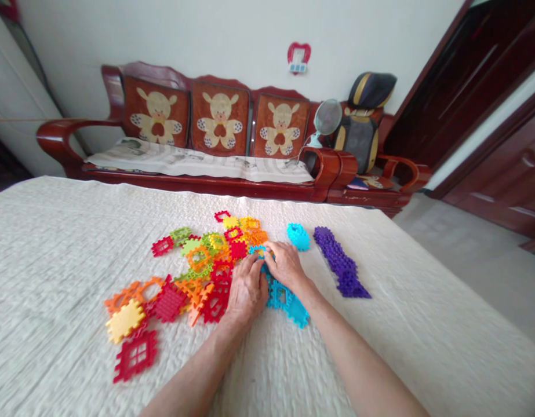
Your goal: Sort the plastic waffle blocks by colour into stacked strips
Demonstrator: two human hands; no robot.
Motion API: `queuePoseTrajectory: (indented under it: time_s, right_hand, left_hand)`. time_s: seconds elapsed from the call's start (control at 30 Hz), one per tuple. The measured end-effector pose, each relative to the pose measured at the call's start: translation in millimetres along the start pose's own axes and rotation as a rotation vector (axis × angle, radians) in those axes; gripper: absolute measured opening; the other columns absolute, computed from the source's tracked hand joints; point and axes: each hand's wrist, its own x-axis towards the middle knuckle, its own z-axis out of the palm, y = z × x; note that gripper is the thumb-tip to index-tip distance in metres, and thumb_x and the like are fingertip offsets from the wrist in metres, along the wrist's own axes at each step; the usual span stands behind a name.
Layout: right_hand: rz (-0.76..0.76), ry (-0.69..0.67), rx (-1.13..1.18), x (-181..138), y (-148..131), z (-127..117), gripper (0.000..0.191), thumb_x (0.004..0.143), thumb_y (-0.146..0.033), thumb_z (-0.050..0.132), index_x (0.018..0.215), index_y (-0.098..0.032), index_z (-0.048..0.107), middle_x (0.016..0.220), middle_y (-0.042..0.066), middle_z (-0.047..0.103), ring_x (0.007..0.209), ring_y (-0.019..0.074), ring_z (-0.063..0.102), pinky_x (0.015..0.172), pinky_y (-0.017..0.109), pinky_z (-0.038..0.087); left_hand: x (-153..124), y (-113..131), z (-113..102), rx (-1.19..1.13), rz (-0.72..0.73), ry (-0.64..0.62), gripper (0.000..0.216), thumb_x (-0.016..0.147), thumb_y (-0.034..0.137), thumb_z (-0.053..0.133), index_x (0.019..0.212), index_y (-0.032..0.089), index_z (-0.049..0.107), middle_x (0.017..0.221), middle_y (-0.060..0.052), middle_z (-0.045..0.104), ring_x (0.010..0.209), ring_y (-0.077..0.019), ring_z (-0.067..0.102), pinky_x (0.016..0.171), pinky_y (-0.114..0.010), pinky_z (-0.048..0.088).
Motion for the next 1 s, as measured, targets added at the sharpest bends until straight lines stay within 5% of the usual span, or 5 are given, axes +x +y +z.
queuePoseTrajectory:
  time_s: [0.33,0.73,1.0]
  right_hand:
    - [0.249,0.112,0.558,8,-3,5,0.039,0.072,-0.024,0.058,0.111,-0.019,0.059,0.081,-0.001,0.067,0.076,0.0147,0.063,0.077,0.029,0.05]
    - [0.412,-0.075,0.828,8,-15,-16,0.031,0.067,-0.024,0.058,0.096,-0.017,0.066,0.08,0.0,0.065,0.073,0.0147,0.059,0.069,0.028,0.046]
    - [0.347,-0.269,1.149,4,-23,-29,0.027,0.07,-0.032,0.069,0.093,-0.021,0.06,0.086,-0.002,0.063,0.08,0.0135,0.058,0.074,0.026,0.044]
  left_hand:
    - [-1,-1,1,-0.058,-0.044,0.015,0.038,0.084,0.011,0.047,0.121,0.016,0.055,0.123,-0.014,0.059,0.114,-0.0249,0.056,0.097,-0.044,0.048]
    - [1,-1,3,-0.114,-0.178,0.162,0.045,0.085,0.031,0.059,0.125,0.015,0.05,0.124,-0.016,0.058,0.119,-0.0272,0.054,0.098,-0.045,0.049]
    - [4,-1,-4,-0.22,-0.174,0.183,0.043,0.085,0.032,0.056,0.124,0.015,0.051,0.121,-0.016,0.062,0.114,-0.0251,0.059,0.096,-0.043,0.051]
